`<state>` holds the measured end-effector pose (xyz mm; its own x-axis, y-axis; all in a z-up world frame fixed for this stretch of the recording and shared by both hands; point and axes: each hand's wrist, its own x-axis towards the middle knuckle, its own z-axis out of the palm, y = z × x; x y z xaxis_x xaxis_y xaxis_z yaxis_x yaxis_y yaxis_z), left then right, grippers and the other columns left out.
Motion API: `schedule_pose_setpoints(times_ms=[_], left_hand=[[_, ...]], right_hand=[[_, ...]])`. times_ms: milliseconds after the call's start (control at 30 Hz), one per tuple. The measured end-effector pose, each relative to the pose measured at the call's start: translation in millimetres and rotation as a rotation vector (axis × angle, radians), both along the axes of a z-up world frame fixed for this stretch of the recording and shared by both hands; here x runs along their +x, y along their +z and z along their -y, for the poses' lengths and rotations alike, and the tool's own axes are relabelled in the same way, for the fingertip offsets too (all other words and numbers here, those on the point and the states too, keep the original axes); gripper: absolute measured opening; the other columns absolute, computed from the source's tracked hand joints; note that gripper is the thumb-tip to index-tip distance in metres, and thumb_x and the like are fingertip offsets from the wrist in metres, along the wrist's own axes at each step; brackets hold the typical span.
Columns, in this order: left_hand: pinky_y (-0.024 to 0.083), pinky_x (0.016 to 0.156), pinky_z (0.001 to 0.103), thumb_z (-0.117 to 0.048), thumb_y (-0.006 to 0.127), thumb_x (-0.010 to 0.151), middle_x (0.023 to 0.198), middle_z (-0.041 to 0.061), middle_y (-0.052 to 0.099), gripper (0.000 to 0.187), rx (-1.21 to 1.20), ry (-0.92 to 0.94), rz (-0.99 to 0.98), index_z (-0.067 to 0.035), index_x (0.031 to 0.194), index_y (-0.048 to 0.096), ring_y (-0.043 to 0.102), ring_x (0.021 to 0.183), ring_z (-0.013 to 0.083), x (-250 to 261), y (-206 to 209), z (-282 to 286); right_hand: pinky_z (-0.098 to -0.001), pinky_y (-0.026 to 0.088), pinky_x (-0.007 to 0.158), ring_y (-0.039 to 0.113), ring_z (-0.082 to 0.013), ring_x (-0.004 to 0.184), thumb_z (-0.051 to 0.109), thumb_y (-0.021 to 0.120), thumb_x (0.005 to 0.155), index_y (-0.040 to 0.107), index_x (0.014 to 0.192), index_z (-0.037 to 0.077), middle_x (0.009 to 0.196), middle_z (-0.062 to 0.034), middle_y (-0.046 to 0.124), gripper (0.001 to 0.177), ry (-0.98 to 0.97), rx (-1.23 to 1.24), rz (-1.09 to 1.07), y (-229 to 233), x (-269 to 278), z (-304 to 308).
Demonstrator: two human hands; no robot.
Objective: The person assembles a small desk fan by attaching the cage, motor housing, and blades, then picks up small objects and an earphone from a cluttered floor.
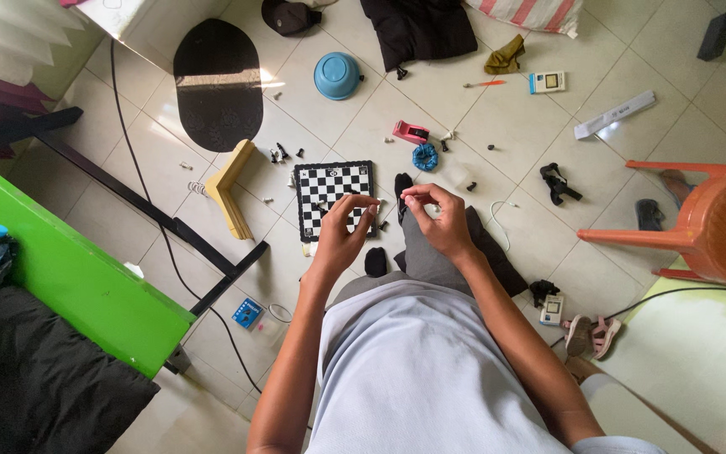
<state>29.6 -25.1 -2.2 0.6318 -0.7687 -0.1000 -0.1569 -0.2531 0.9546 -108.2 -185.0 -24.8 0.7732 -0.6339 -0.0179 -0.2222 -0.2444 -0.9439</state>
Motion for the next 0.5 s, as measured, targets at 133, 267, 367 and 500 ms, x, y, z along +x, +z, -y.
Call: schedule_pose_setpoints(times_ms=[133,267,367,500], left_hand=[[0.051,0.066,0.03,-0.017,0.067,0.102,0.105,0.007,0.074,0.015,-0.011,0.009,0.037,-0.005,0.109,0.072,0.069,0.093,0.0182,15,-2,20],[0.053,0.064,0.029,-0.018,0.065,0.101,0.104,0.007,0.073,0.016,0.044,0.05,-0.025,-0.005,0.108,0.071,0.07,0.097,0.0168,29,3,41],[0.053,0.065,0.03,-0.018,0.065,0.1,0.105,0.007,0.073,0.017,0.054,0.065,-0.04,-0.005,0.109,0.071,0.07,0.098,0.0171,39,4,58],[0.054,0.075,0.031,-0.017,0.066,0.101,0.105,0.008,0.076,0.017,0.031,0.109,0.025,-0.004,0.111,0.073,0.069,0.092,0.02,46,2,80]], right_hand=[[-0.0277,0.058,0.08,0.074,-0.0127,0.088,0.012,0.068,0.098,0.074,0.106,0.002,0.096,-0.0075,0.078,0.014,0.016,0.015,0.007,-2,17,22],[-0.028,0.059,0.081,0.075,-0.013,0.087,0.012,0.068,0.098,0.074,0.105,0.002,0.096,-0.0074,0.078,0.014,0.057,0.016,-0.006,-2,36,47],[-0.0278,0.059,0.081,0.075,-0.0131,0.087,0.012,0.068,0.098,0.074,0.105,0.002,0.096,-0.0073,0.079,0.014,0.074,0.022,-0.019,-3,48,68],[-0.028,0.059,0.083,0.076,-0.0137,0.088,0.012,0.068,0.098,0.074,0.104,0.002,0.097,-0.0077,0.079,0.013,0.117,0.036,0.012,-7,64,93]])
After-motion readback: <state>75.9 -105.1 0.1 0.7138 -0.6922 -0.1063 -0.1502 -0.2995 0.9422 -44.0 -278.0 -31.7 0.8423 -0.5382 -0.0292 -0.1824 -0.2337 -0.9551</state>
